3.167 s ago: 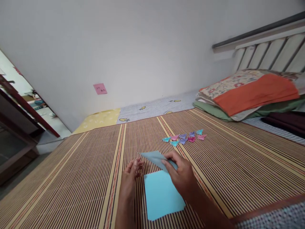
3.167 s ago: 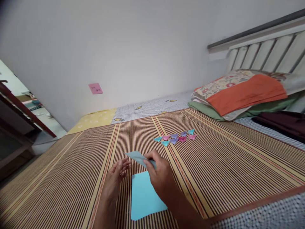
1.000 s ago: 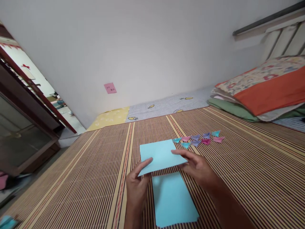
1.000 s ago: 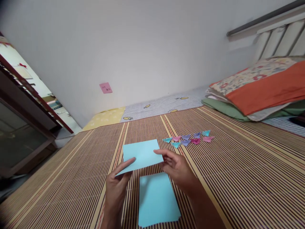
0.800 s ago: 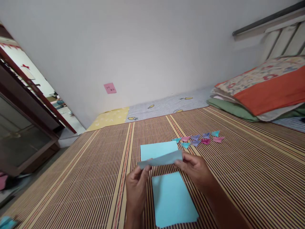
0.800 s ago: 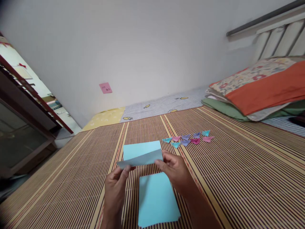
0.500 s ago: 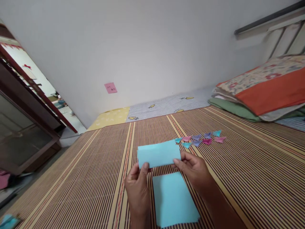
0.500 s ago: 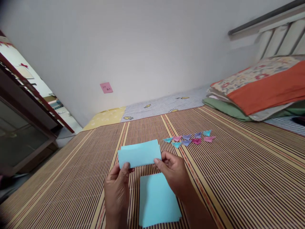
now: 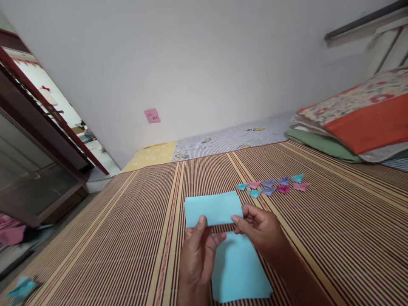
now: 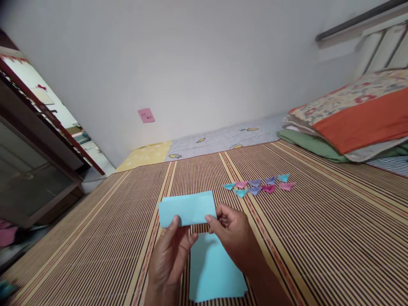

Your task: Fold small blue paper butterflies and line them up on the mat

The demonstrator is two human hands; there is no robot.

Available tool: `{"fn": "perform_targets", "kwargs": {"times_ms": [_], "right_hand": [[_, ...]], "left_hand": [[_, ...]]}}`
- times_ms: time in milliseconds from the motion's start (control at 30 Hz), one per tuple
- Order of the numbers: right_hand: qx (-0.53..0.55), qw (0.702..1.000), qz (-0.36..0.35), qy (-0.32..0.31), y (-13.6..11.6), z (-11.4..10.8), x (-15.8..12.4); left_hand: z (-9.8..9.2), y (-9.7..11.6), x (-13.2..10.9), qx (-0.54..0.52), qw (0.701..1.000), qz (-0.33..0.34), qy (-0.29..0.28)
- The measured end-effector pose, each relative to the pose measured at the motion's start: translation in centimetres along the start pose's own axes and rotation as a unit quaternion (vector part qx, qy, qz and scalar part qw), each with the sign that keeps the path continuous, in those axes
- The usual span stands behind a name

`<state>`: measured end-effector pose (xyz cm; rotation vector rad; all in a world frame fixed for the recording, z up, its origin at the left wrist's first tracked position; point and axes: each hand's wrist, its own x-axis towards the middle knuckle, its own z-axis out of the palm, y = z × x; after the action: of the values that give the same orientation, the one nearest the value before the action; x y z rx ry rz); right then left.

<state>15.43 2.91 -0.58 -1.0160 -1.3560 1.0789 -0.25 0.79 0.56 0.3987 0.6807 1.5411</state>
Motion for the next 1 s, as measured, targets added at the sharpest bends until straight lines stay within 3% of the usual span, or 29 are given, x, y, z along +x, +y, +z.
{"fn": "perform_targets", "kwargs": {"times_ms": [200, 367, 567, 733, 1000], "right_hand": [[-0.014, 1.000, -0.009, -0.024, 0.0, 0.3, 0.0], [0.012, 0.995, -0.066, 0.078, 1.4, 0.5, 0.6], [0.002, 0.995, -0.049, 0.082, 2.1, 0.1, 0.7], [-0.010, 0.995, -0.049, 0.082, 1.2, -0.2, 0.5], [-0.020, 0.992, -0.062, 0.105, 0.7, -0.4, 0.5]], "left_hand": [[0.5, -0.3, 0.3, -0.074, 0.997, 0.004, 0.019], [0.6, -0.6, 0.5, -0.064, 0.996, 0.017, 0.063], [0.0, -0.5, 0.7, -0.013, 0.996, 0.045, 0.076], [-1.0, 0.4, 1.1, 0.057, 0.996, 0.065, 0.019], [-2.3, 1.4, 1.3, 0.246, 0.962, 0.118, 0.024]]}}
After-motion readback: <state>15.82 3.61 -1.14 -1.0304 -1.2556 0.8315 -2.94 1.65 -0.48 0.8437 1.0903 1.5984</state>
